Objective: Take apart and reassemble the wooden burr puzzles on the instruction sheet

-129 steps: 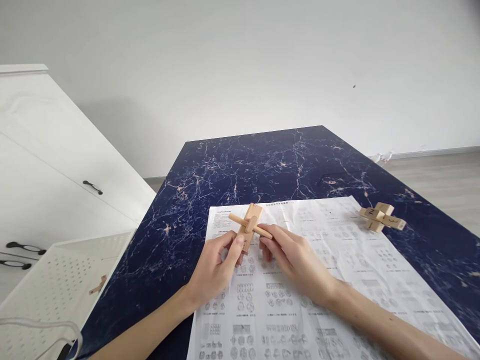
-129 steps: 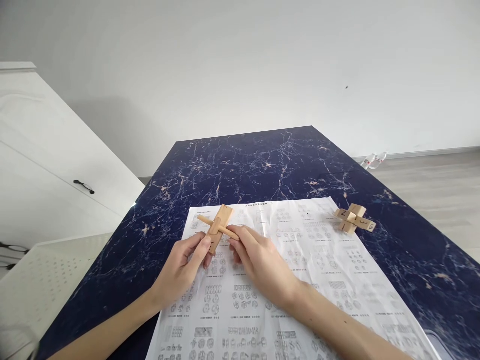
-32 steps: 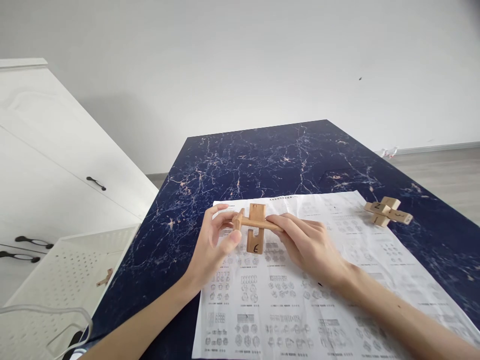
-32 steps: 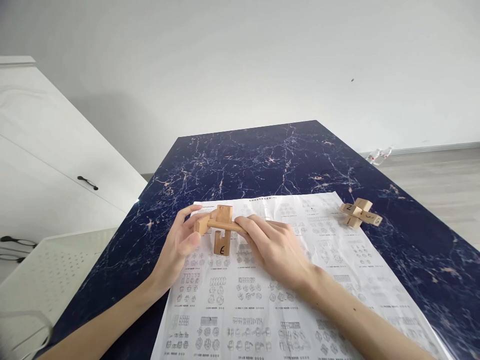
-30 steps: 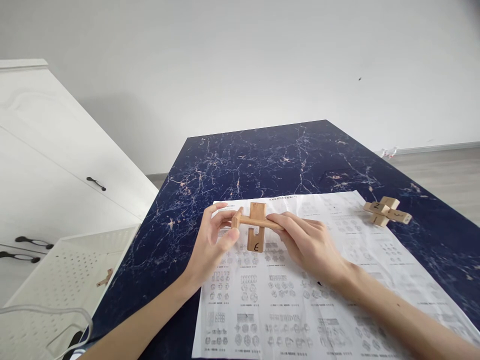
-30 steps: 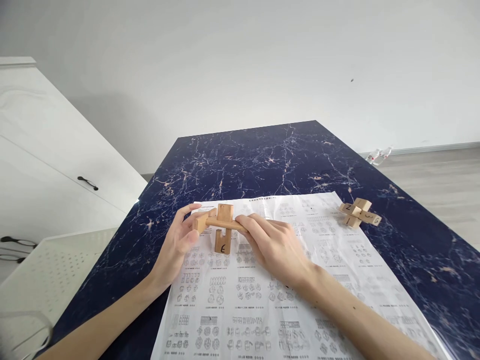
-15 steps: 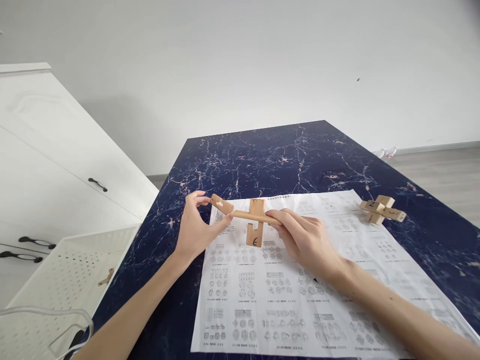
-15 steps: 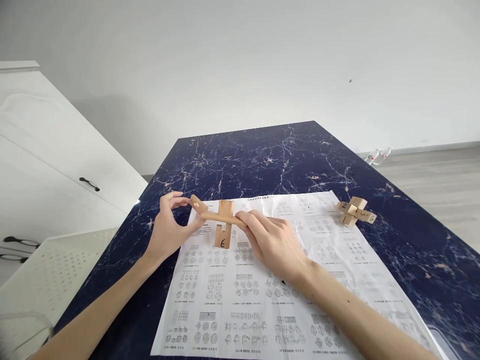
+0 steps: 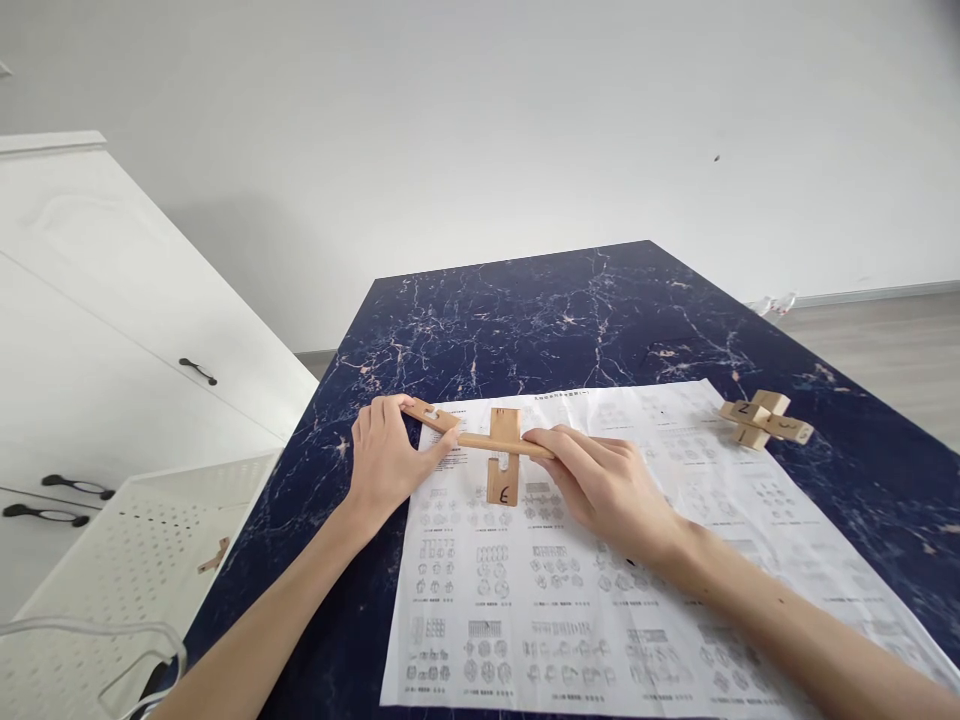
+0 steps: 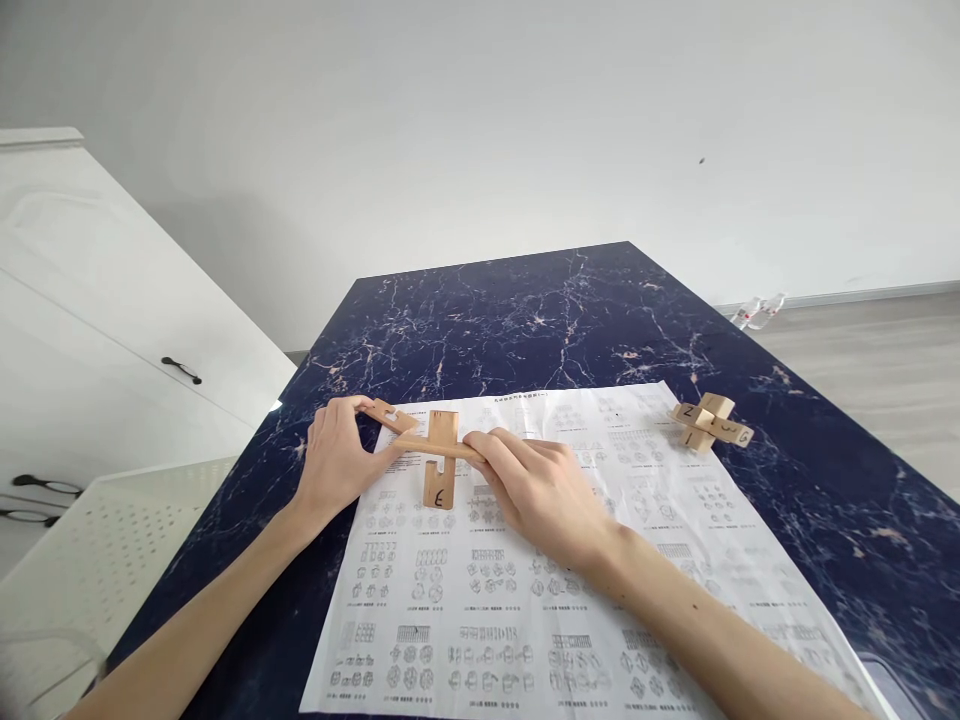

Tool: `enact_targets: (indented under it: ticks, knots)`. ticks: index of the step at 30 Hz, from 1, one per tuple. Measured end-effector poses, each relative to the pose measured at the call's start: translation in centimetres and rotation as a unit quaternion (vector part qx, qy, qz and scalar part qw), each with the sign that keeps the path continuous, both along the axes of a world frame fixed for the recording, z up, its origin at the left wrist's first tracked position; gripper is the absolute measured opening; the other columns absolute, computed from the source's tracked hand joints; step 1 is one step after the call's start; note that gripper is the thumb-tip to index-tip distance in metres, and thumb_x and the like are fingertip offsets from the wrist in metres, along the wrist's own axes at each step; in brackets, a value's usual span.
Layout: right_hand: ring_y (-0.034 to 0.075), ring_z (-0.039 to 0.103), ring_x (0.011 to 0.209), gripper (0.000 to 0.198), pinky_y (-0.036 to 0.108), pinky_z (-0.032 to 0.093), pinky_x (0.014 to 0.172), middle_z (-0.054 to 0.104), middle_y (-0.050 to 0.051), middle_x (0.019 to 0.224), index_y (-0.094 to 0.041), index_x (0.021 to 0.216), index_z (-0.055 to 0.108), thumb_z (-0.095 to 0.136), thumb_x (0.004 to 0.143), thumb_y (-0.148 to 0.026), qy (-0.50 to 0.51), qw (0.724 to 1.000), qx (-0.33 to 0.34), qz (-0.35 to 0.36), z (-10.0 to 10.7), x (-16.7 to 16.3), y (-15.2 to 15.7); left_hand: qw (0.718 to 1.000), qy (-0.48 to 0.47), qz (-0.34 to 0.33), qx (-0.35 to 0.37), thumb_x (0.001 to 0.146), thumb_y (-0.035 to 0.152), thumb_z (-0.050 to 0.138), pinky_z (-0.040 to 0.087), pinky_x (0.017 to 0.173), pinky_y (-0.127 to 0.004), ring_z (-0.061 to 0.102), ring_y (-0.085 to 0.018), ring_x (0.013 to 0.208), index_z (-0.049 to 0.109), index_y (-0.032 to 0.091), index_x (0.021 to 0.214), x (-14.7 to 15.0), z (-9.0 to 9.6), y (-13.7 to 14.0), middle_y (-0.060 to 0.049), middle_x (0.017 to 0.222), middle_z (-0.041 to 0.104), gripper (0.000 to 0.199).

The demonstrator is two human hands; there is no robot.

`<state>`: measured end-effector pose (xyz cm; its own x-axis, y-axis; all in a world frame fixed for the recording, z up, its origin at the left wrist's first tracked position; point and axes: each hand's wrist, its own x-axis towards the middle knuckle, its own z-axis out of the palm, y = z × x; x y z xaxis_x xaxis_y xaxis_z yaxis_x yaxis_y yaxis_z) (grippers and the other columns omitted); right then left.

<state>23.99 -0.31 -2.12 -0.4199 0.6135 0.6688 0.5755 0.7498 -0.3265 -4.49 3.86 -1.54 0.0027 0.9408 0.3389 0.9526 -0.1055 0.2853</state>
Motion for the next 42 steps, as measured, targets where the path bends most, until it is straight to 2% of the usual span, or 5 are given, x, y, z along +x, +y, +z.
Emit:
enact_targets:
  ticks: [11,17,24,36,42]
  knots:
    - [0.012,0.05,0.054,0.018,0.027,0.037,0.047,0.069,0.002,0.082,-0.017,0.117,0.061,0.045,0.112,-0.012,0.001,1.0,-0.002,0.0,0.2,-0.1,-0.1,0.998,0.009,-0.029,0.05,0.091,0.065,0.068,0.043,0.11,-0.062,0.051,-0.041,0.13,0.057,0.02,0.117,0.3,-0.5,-0.2,-0.018,0.134,0.057,0.053]
    - [0.012,0.049,0.053,0.018,0.027,0.04,0.049,0.069,0.001,0.081,-0.017,0.118,0.061,0.043,0.114,-0.017,0.011,1.0,-0.004,-0.015,0.2,-0.1,-0.1,0.971,-0.124,-0.151,0.136,0.107,0.034,0.054,0.051,0.101,-0.042,0.065,-0.025,0.11,0.058,0.022,0.111,1.8,1.4,-1.6,-0.009,0.112,0.069,0.013]
    - [0.013,0.056,0.058,0.02,0.029,0.041,0.052,0.069,0.002,0.084,-0.016,0.122,0.062,0.044,0.115,-0.019,0.032,0.998,-0.034,-0.031,-0.1,0.0,-0.1,0.956,-0.151,-0.246,0.052,0.109,0.026,0.048,0.039,0.056,-0.026,0.05,-0.01,0.054,0.061,0.019,0.081,2.8,1.6,-3.8,0.004,0.064,0.058,0.032]
    - [0.012,0.053,0.057,0.02,0.028,0.042,0.053,0.067,0.0,0.081,-0.017,0.121,0.062,0.043,0.115,-0.02,0.034,0.998,-0.04,-0.029,-0.2,-0.1,-0.2,0.877,-0.32,-0.281,-0.223,0.11,0.043,0.05,0.041,0.053,-0.023,0.053,-0.01,0.054,0.07,0.016,0.08,4.8,2.2,-5.8,-0.001,0.067,0.067,0.045]
    - [0.013,0.056,0.057,0.02,0.028,0.044,0.055,0.072,0.001,0.083,-0.018,0.123,0.061,0.043,0.115,-0.021,0.037,0.998,-0.031,-0.032,-0.1,-0.2,-0.2,0.837,-0.399,-0.276,-0.251,0.109,0.044,0.052,0.045,0.056,-0.024,0.054,-0.011,0.054,0.071,0.016,0.083,5.4,2.8,-6.2,-0.001,0.067,0.068,0.043]
